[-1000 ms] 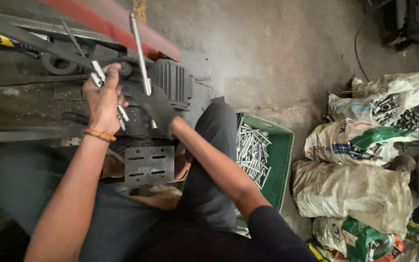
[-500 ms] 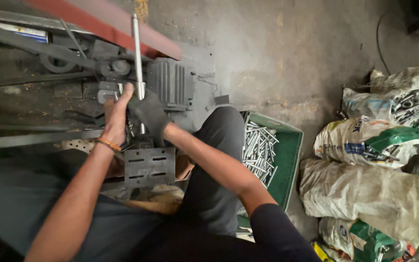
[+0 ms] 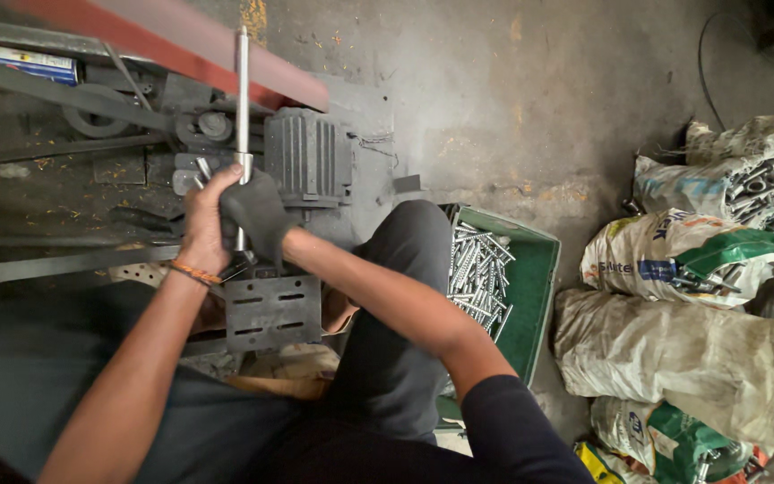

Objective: The person sits on the floor and holds cylindrical metal components against a running bench grinder, rotating and repositioning each part to grind its surface. They take additional parts from a wooden box and a green bin of fasteners nearby and continue grinding them one at a time.

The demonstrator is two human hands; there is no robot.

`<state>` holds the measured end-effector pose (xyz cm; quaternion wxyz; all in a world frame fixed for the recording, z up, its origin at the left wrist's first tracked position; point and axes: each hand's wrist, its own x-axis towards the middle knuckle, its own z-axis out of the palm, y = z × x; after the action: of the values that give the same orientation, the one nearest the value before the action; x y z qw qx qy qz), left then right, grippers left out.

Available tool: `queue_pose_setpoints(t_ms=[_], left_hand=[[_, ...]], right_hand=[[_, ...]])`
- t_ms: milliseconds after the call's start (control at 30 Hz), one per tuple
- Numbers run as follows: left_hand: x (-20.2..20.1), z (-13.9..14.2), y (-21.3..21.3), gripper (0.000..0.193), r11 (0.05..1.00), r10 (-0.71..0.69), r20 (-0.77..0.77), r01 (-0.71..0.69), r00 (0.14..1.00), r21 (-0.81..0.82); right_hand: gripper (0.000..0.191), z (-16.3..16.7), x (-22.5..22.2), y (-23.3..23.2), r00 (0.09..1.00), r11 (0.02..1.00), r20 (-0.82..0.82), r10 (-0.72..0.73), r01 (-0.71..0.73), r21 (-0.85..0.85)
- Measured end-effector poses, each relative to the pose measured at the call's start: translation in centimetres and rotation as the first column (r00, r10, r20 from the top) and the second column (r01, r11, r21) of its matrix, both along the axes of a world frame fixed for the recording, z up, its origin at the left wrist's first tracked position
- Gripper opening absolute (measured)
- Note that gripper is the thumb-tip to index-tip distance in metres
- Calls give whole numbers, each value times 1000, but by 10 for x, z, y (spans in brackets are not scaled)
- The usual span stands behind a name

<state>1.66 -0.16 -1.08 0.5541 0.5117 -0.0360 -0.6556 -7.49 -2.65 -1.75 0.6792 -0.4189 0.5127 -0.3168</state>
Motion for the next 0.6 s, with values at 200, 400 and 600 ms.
queue_pose_setpoints(t_ms=[200, 400, 600], left_hand=[[5, -4, -1, 28, 1000, 28, -99, -27, 995, 14], [7, -6, 1, 28, 999, 46, -93, -47, 995, -9], [7, -2, 0, 24, 997, 75, -79, -76, 994, -7]], right_hand=[[17, -18, 8, -6, 999, 994, -42, 13, -18, -106], [18, -14, 11, -1, 996, 981, -86, -13, -4, -194], [18, -2, 11, -4, 999, 992, -27, 29, -32, -120]])
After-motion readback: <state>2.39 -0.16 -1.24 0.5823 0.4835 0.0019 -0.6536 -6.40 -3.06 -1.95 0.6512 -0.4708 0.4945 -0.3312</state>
